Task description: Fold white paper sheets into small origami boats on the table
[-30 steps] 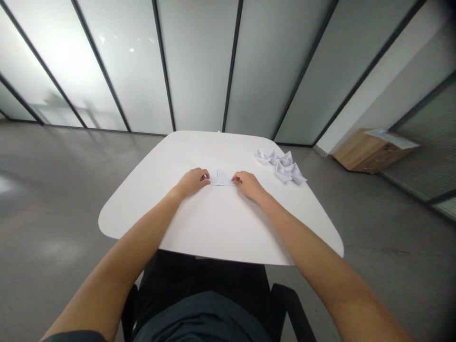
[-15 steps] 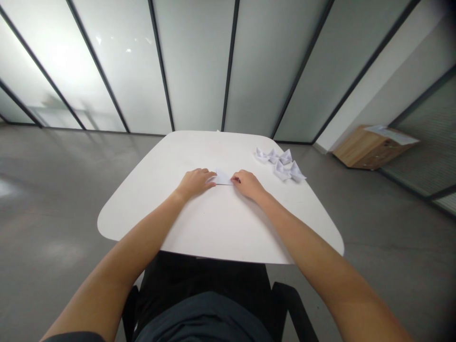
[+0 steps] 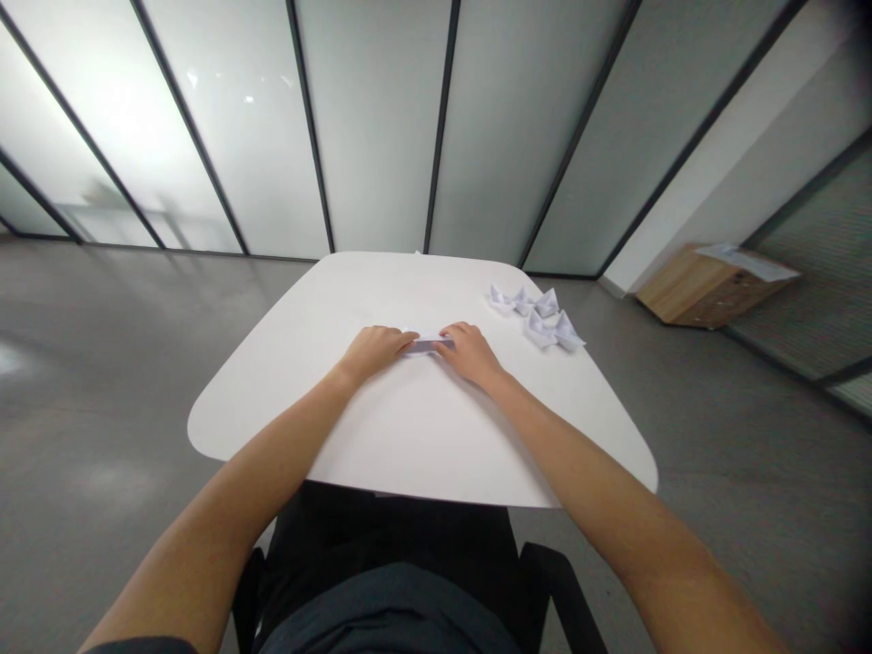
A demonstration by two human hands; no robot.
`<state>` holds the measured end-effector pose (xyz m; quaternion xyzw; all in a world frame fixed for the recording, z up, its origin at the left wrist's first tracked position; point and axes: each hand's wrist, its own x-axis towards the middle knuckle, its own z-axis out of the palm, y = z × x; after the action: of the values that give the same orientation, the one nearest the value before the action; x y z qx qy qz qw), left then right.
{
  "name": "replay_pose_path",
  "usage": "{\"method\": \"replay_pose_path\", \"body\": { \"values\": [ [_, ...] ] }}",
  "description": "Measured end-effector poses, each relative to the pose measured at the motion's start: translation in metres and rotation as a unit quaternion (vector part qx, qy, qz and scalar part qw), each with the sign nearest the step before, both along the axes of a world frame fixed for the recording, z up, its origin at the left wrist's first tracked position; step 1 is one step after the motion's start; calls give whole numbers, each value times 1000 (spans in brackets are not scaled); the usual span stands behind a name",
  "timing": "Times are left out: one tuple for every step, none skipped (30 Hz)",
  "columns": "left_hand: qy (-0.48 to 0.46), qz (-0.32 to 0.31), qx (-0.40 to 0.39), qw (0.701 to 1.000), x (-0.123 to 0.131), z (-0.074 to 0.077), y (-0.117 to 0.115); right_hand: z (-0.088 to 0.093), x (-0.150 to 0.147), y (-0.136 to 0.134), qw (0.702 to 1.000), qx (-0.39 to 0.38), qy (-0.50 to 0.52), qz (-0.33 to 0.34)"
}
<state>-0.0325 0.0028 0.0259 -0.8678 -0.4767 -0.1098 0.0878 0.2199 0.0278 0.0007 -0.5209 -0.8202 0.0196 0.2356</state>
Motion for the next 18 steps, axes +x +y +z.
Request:
{"method": "replay_pose_path", "body": {
  "values": [
    [-2, -2, 0, 1000, 1, 0, 0, -1, -1, 1, 1000, 13, 17, -8],
    [-8, -4, -1, 1000, 1, 1, -1, -1, -1, 1, 999, 26, 35, -16],
    [-20, -6, -1, 1000, 2, 1, -1, -1, -2, 2, 997, 40, 57, -23],
    [-36, -8, 1, 999, 3, 1, -2, -1, -3, 2, 995, 51, 83, -31],
    [-55, -8, 2, 998, 5, 1, -3, 0, -4, 2, 991, 56, 112, -40],
    [-75, -5, 4, 997, 6, 1, -3, 1, -6, 2, 987, 52, 144, -53],
    [-95, 1, 6, 995, 8, 1, -4, 2, -7, 2, 982, 38, 173, -69],
    [-114, 10, 7, 993, 10, 0, -5, 4, -9, 1, 977, 17, 197, -86],
    [-133, 20, 6, 991, 12, 0, -5, 6, -10, 0, 972, -9, 211, -99],
    [-151, 31, 4, 988, 13, -1, -5, 8, -11, -1, 970, -33, 215, -104],
    [-168, 41, 0, 985, 14, -1, -5, 9, -12, -2, 971, -51, 210, -101],
    [-184, 51, -5, 981, 15, -2, -5, 10, -13, -3, 975, -61, 196, -89],
    [-198, 61, -12, 978, 16, -2, -4, 11, -13, -5, 979, -65, 179, -69],
    [-209, 71, -20, 975, 15, -3, -4, 11, -13, -6, 984, -66, 163, -42],
    [-217, 81, -29, 972, 15, -3, -3, 11, -14, -7, 986, -66, 151, -13],
    [-223, 90, -39, 970, 13, -4, -2, 10, -14, -8, 987, -65, 144, 17],
    [-227, 98, -49, 968, 12, -5, -1, 9, -14, -8, 987, -66, 141, 42],
    [-231, 101, -60, 966, 10, -6, 1, 8, -14, -9, 986, -67, 141, 61]
  ]
}}
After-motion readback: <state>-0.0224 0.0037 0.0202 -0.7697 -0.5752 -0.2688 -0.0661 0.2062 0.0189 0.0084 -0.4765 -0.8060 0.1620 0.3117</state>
